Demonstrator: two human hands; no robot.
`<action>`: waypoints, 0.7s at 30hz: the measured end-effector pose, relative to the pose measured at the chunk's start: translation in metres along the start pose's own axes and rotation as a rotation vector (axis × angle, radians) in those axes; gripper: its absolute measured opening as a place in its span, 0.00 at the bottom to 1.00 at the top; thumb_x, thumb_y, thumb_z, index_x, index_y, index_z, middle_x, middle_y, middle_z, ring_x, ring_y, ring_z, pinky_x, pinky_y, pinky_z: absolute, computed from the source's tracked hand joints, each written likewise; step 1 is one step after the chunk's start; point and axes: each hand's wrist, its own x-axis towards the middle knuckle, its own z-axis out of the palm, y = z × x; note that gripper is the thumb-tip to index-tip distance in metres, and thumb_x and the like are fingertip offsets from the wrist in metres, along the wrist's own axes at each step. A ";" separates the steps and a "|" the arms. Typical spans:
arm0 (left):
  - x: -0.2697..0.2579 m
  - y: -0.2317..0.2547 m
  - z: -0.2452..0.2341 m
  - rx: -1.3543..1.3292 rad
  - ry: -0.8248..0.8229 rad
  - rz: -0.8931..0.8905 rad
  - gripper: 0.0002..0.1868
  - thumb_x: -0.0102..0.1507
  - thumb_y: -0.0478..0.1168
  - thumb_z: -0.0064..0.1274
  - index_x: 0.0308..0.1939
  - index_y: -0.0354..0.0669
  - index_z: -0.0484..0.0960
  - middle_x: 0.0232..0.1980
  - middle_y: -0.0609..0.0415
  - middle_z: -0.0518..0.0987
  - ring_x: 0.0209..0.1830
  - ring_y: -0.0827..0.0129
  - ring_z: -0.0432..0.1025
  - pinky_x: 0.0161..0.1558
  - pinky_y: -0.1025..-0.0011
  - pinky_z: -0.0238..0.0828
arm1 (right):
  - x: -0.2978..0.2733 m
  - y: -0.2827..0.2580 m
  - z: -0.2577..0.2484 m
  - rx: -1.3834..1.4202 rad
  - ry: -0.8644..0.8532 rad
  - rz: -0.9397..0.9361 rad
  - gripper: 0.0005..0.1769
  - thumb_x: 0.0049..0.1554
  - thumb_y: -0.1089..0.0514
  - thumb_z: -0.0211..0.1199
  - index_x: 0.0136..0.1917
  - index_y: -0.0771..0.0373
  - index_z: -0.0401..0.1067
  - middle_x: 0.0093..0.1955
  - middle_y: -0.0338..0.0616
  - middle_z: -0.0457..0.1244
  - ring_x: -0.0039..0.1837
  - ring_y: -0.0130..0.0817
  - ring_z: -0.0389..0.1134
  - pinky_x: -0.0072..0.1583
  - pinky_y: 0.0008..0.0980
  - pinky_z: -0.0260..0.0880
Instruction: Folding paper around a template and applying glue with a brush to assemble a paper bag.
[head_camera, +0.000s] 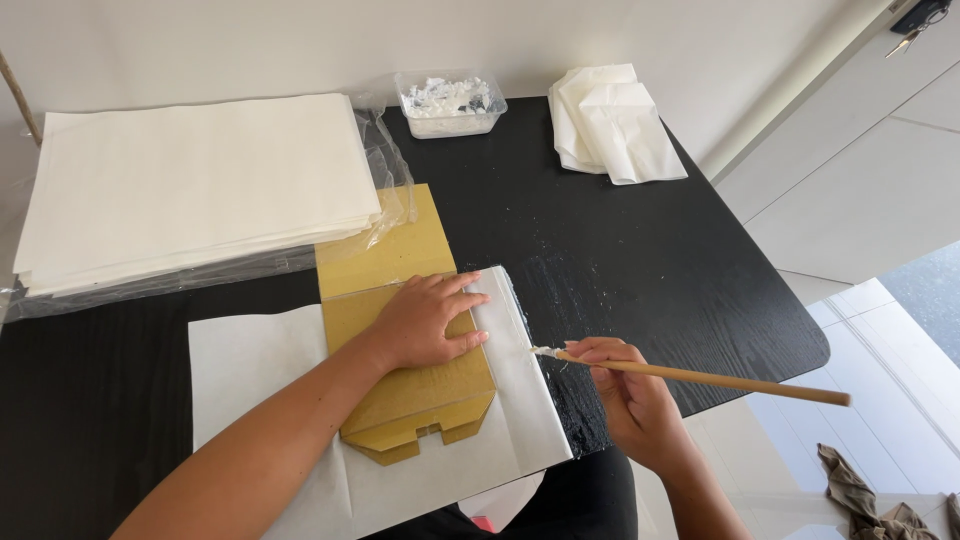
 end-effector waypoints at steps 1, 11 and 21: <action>0.000 0.001 -0.001 -0.001 -0.012 -0.011 0.35 0.64 0.66 0.42 0.70 0.56 0.74 0.80 0.54 0.60 0.75 0.55 0.58 0.69 0.49 0.50 | 0.001 0.003 0.002 -0.022 -0.004 -0.007 0.09 0.67 0.63 0.46 0.57 0.62 0.66 0.61 0.49 0.68 0.65 0.45 0.74 0.66 0.39 0.77; 0.001 -0.003 0.003 0.018 0.016 0.010 0.34 0.64 0.66 0.42 0.68 0.58 0.75 0.79 0.52 0.62 0.74 0.53 0.60 0.67 0.47 0.54 | 0.008 -0.002 0.002 -0.098 -0.091 -0.006 0.08 0.66 0.64 0.46 0.58 0.60 0.64 0.58 0.49 0.69 0.64 0.43 0.74 0.63 0.36 0.77; 0.001 -0.004 0.003 0.007 -0.002 0.009 0.35 0.65 0.66 0.41 0.70 0.56 0.73 0.80 0.52 0.60 0.74 0.51 0.58 0.69 0.46 0.52 | -0.009 -0.028 -0.020 -0.138 -0.218 0.071 0.10 0.65 0.66 0.46 0.57 0.63 0.67 0.60 0.47 0.68 0.65 0.41 0.74 0.65 0.37 0.76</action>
